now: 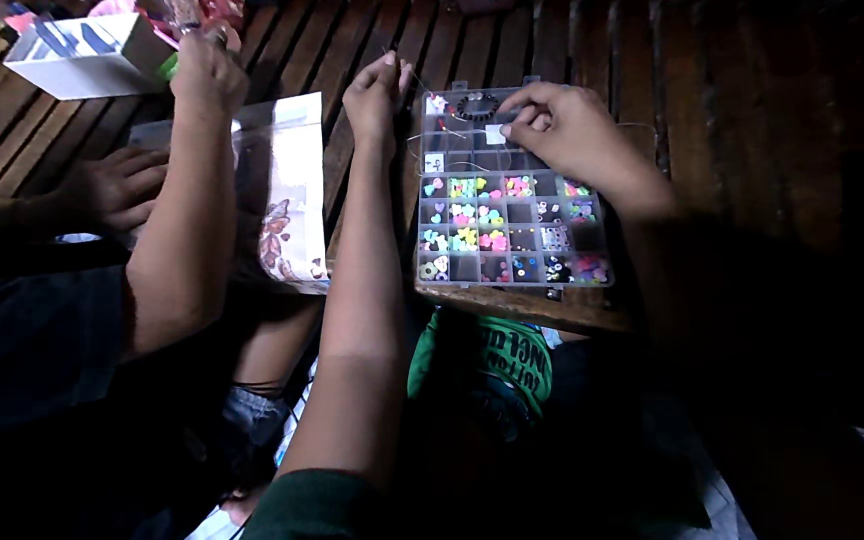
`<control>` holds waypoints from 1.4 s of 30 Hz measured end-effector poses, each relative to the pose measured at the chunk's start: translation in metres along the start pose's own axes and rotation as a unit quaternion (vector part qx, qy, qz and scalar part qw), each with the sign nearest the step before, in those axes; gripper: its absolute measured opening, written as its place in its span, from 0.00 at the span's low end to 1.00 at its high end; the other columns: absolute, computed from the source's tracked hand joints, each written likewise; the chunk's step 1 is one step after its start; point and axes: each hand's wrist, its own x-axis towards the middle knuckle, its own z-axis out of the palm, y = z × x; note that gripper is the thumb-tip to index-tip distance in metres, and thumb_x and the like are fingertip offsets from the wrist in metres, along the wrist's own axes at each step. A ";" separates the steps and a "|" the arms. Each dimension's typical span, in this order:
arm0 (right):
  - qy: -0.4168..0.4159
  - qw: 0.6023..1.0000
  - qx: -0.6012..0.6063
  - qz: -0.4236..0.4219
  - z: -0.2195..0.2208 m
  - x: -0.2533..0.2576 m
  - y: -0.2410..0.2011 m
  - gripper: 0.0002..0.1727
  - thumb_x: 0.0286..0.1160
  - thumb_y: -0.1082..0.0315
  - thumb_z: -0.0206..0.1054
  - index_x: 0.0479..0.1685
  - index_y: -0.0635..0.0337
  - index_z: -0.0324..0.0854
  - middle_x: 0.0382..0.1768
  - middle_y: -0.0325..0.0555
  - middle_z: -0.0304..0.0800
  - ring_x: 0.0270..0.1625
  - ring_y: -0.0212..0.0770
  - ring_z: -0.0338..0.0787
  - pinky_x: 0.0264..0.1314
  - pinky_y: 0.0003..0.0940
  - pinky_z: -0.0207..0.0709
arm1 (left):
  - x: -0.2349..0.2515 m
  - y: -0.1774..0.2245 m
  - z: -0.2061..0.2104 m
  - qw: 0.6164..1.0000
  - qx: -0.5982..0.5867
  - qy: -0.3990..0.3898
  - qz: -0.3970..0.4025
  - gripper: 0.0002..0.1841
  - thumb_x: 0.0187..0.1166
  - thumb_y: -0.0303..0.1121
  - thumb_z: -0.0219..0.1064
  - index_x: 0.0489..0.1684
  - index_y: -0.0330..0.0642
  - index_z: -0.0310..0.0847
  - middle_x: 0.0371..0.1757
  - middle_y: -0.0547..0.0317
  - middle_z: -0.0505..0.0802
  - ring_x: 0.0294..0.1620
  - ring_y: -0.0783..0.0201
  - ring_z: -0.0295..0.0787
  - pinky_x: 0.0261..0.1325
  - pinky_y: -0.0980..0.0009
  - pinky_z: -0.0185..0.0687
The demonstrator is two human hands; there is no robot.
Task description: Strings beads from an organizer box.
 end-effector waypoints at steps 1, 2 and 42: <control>-0.001 1.000 0.002 0.000 0.000 0.000 0.000 0.18 0.87 0.65 0.63 0.69 0.63 0.79 0.47 0.51 0.88 0.41 0.38 0.86 0.50 0.37 0.80 | 0.000 0.000 0.000 1.000 0.004 -0.004 0.002 0.12 0.89 0.24 0.58 0.60 0.24 0.78 0.49 0.49 0.88 0.46 0.68 0.89 0.57 0.75 0.86; -0.002 1.000 0.003 0.001 0.000 0.000 0.000 0.17 0.88 0.65 0.63 0.69 0.63 0.79 0.47 0.51 0.88 0.41 0.37 0.86 0.50 0.37 0.80 | 0.000 0.000 0.000 1.000 0.008 -0.006 0.004 0.12 0.89 0.24 0.58 0.60 0.23 0.77 0.50 0.48 0.88 0.46 0.68 0.89 0.57 0.75 0.86; 0.015 1.000 -0.005 -0.003 -0.004 -0.003 0.000 0.17 0.90 0.65 0.58 0.71 0.61 0.79 0.47 0.53 0.86 0.40 0.39 0.86 0.49 0.37 0.81 | 0.001 0.000 -0.003 1.000 -0.005 0.004 0.003 0.13 0.90 0.24 0.56 0.62 0.23 0.77 0.52 0.48 0.88 0.50 0.68 0.88 0.60 0.76 0.84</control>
